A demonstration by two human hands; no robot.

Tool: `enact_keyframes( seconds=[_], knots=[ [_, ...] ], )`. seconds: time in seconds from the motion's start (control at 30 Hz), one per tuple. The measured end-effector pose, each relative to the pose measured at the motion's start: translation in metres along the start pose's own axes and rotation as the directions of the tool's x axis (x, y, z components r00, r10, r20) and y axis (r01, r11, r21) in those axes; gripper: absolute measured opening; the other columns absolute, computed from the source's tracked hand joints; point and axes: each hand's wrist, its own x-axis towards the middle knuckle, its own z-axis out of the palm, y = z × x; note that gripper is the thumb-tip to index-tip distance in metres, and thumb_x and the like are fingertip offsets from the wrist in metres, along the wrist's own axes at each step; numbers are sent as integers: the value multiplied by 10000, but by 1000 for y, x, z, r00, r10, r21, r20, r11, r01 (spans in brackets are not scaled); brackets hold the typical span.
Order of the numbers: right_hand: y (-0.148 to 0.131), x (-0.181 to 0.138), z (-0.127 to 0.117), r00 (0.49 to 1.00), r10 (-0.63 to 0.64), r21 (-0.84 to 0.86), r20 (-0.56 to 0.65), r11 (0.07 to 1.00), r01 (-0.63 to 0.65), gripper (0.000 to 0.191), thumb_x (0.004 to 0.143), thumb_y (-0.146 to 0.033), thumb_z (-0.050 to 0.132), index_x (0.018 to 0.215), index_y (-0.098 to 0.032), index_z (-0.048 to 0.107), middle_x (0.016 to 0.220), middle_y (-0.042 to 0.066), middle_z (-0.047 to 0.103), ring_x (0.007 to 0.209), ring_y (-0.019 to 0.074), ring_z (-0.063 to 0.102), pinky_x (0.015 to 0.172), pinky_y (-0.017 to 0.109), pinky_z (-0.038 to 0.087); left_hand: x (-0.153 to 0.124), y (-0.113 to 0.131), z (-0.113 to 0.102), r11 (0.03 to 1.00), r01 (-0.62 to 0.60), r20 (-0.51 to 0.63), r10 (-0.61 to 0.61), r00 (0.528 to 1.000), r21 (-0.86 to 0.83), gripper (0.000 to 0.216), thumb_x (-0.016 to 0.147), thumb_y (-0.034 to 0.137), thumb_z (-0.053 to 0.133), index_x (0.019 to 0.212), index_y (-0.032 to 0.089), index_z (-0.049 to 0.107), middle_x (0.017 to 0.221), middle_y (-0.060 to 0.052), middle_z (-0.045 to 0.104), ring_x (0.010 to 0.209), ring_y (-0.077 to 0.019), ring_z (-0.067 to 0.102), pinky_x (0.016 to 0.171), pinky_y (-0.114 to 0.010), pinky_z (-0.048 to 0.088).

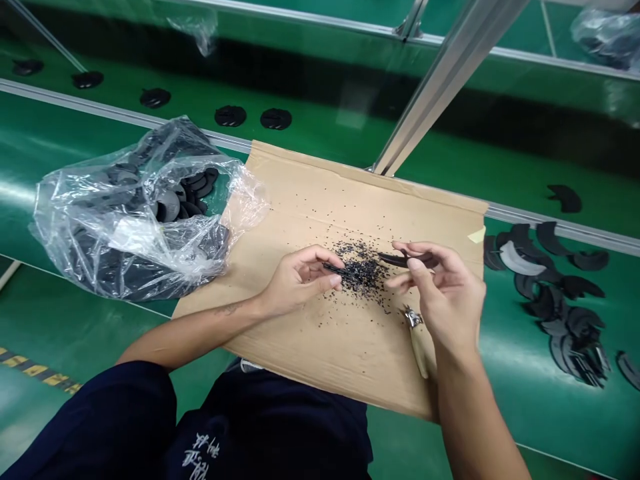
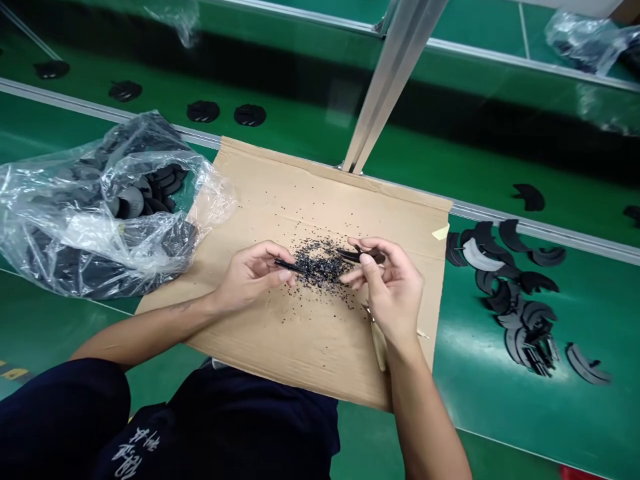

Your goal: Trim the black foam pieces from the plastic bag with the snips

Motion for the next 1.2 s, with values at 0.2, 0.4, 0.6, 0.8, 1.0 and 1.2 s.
enact_keyframes(
  seconds=[0.2, 0.4, 0.6, 0.8, 1.0, 1.2],
  knots=[
    [2, -6, -12, 939, -341, -444, 37, 837, 321, 194, 983, -215, 556, 1019, -278, 736, 1261, 71, 710, 819, 171, 748, 709, 345, 622, 2, 1, 0, 1000, 27, -9, -27, 1000, 7, 224, 822, 313, 807, 918, 148, 691, 817, -14, 693, 727, -87, 667, 663, -192, 572],
    [12, -4, -14, 967, -219, -403, -127, 903, 152, 193, 976, -336, 597, 1132, -258, 680, 1054, 67, 749, 873, 192, 738, 744, 332, 602, 6, 7, 0, 961, 193, 34, -190, 981, -196, 275, 854, 396, 773, 930, 157, 658, 937, -32, 715, 789, -119, 726, 774, -262, 625],
    [14, -12, 5, 968, 193, 142, 161, 966, -216, 312, 892, -502, 691, 1058, -245, 629, 708, -14, 687, 605, 130, 670, 520, 228, 523, 4, 4, -1, 965, 182, -31, -191, 981, -187, 247, 814, 335, 825, 923, 153, 698, 905, -24, 743, 769, -119, 752, 758, -231, 632],
    [5, -22, 24, 856, 289, 390, 429, 795, -464, 368, 712, -425, 878, 927, -203, 677, 695, -13, 708, 632, 129, 684, 618, 252, 600, -2, -1, 1, 992, 88, 12, -87, 996, -89, 170, 781, 214, 850, 920, 174, 760, 939, -28, 785, 848, -129, 765, 805, -237, 651],
    [4, -29, 25, 847, 262, 442, 463, 759, -477, 236, 740, -343, 868, 857, -196, 726, 762, 14, 764, 739, 146, 736, 701, 269, 622, -5, -1, 6, 997, 84, -12, -83, 996, 3, 192, 751, 243, 876, 889, 167, 766, 887, -35, 797, 836, -143, 771, 763, -235, 655],
    [6, -28, 24, 861, 256, 426, 440, 785, -450, 259, 724, -367, 878, 829, -194, 716, 751, 15, 754, 713, 150, 730, 689, 276, 619, -8, 1, 7, 994, 85, -8, -85, 996, 64, 182, 777, 255, 856, 894, 162, 752, 908, -49, 802, 860, -154, 772, 792, -257, 653]
  ],
)
